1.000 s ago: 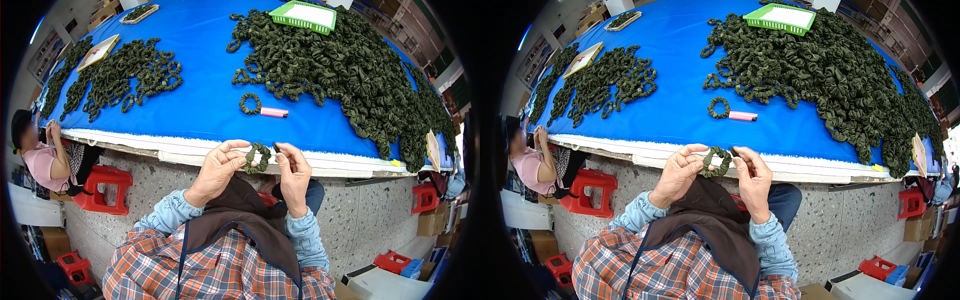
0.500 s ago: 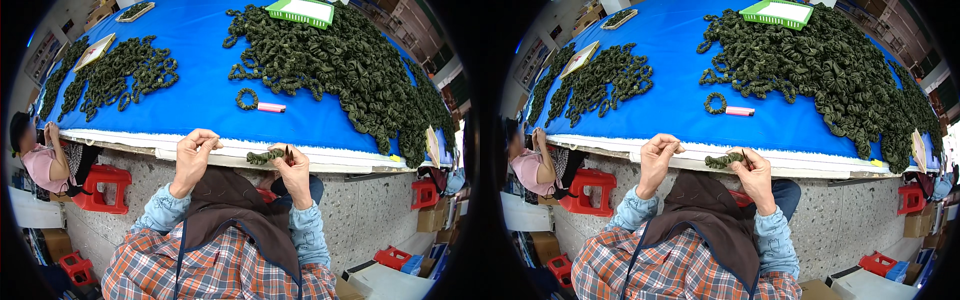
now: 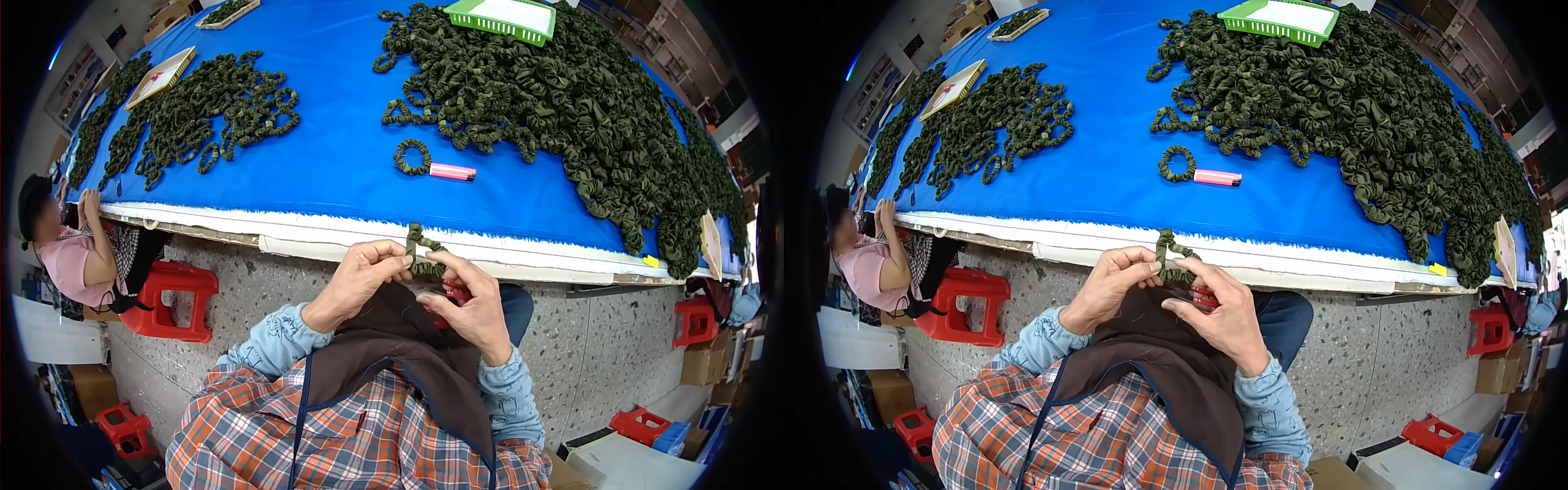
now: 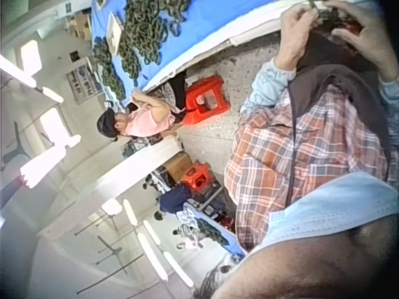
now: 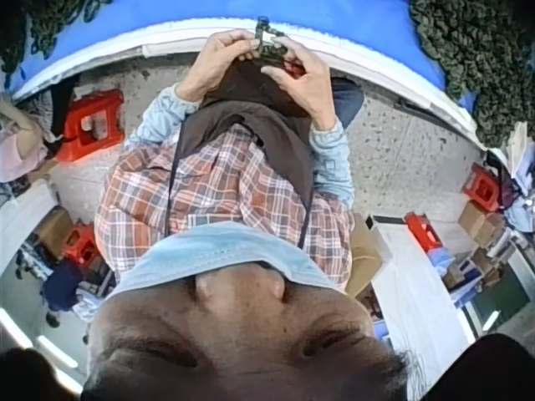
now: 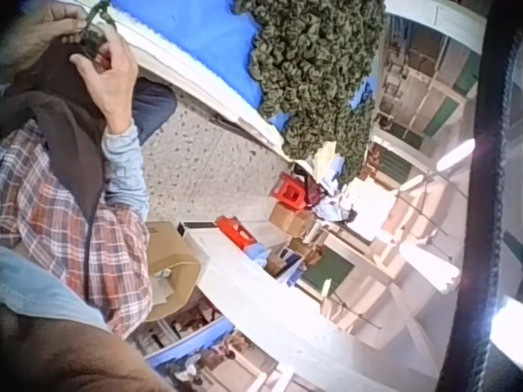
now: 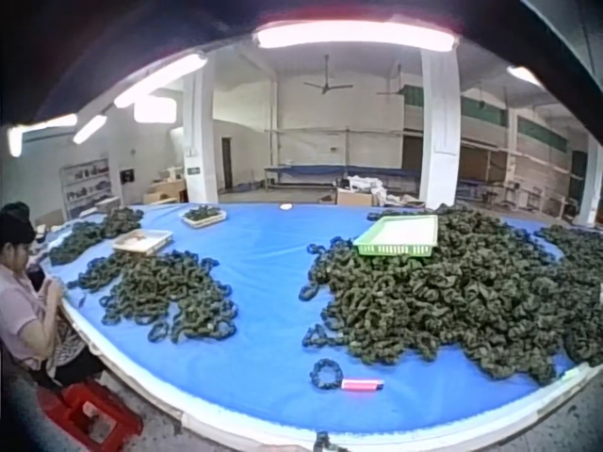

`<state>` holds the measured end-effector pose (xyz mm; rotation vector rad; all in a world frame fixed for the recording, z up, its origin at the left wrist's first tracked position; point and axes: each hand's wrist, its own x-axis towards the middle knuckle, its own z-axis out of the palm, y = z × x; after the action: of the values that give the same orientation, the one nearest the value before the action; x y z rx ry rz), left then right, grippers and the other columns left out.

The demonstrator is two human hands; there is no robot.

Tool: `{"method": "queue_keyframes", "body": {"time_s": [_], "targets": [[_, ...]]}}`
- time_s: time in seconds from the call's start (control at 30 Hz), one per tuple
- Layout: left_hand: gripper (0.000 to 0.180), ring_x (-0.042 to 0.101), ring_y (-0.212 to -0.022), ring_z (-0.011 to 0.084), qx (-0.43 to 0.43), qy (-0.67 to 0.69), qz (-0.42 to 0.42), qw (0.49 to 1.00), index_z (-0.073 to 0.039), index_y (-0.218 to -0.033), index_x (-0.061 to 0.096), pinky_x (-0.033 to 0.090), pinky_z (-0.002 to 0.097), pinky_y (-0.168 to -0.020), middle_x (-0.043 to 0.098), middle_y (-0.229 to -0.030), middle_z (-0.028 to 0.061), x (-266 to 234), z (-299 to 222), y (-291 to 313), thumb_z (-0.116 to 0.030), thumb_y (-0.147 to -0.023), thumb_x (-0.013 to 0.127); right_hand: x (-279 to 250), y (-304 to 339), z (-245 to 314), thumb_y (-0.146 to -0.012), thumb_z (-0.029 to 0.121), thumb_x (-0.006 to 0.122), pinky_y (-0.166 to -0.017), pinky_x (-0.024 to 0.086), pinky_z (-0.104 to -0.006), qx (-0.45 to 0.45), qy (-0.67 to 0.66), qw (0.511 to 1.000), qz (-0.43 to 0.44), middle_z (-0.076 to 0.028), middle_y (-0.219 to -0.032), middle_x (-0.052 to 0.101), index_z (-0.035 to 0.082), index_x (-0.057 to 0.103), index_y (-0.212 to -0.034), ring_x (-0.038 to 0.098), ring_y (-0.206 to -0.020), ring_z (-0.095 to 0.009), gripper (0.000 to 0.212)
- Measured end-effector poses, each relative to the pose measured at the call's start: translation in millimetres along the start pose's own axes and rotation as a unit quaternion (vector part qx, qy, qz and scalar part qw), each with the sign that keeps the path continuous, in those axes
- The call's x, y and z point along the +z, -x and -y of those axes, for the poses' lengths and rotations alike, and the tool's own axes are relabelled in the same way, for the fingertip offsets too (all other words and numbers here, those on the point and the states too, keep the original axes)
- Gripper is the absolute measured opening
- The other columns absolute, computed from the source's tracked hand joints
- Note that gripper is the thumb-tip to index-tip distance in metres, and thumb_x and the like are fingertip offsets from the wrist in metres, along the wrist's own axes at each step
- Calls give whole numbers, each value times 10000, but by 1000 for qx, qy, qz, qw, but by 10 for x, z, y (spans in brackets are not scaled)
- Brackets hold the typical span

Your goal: Inspecting and cleaning small green ring-shaped plastic components at a workbench.

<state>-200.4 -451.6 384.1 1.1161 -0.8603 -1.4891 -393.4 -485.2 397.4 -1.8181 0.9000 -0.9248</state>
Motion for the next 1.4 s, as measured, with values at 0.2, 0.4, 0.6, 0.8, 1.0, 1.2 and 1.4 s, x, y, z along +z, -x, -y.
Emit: {"method": "queue_keyframes", "body": {"time_s": [0.2,0.4,0.6,0.8,1.0,1.2,1.4], "targets": [[95,525,-711,52,-22,47,45,998,-56,-891,641,393,167,-679,620,-774,13,6,25,0,-96,-937,568,-166,-75,-1,-753,16,738,-552,411,-255,-68,57,995,-53,-33,-789,591,71,694,-1107,498,-627,-136,360],[100,509,-748,52,-50,125,87,987,-64,-879,615,383,183,-701,590,-804,9,40,28,4,-84,-935,534,-85,-84,-44,-758,38,752,-561,427,-262,-125,115,982,-82,-30,-790,603,64,713,-1069,515,-643,-139,314],[70,507,-768,65,-47,112,90,988,-58,-911,612,398,197,-714,582,-841,11,69,-7,35,-59,-930,545,-59,-62,-81,-763,35,751,-549,430,-268,-167,149,968,-110,-30,-786,613,59,721,-1045,517,-634,-139,285],[87,480,-751,65,-24,37,78,996,-60,-889,622,377,192,-710,566,-806,1,139,-39,59,-79,-931,549,-59,1,-117,-764,26,749,-530,426,-265,-145,109,976,-119,-33,-786,623,49,723,-1026,512,-606,-141,264],[68,468,-699,65,4,-3,62,998,-58,-869,633,382,205,-647,560,-781,-3,173,-41,70,-78,-906,580,-82,27,-22,-764,20,748,-517,419,-261,-97,75,983,-137,-35,-775,626,40,725,-1000,507,-584,-141,238],[33,432,-642,77,65,-219,29,973,-27,-836,615,359,222,-592,533,-748,-5,231,-98,118,-28,-860,593,-76,11,25,-767,15,743,-506,411,-260,-113,137,975,-133,-38,-758,624,34,725,-983,501,-572,-135,217],[27,407,-607,99,171,-338,-9,925,3,-795,601,342,238,-560,510,-714,14,297,-134,127,-13,-807,619,-128,2,46,-766,15,740,-497,405,-263,-116,174,968,-135,-35,-752,624,33,728,-966,494,-556,-135,201]]}}
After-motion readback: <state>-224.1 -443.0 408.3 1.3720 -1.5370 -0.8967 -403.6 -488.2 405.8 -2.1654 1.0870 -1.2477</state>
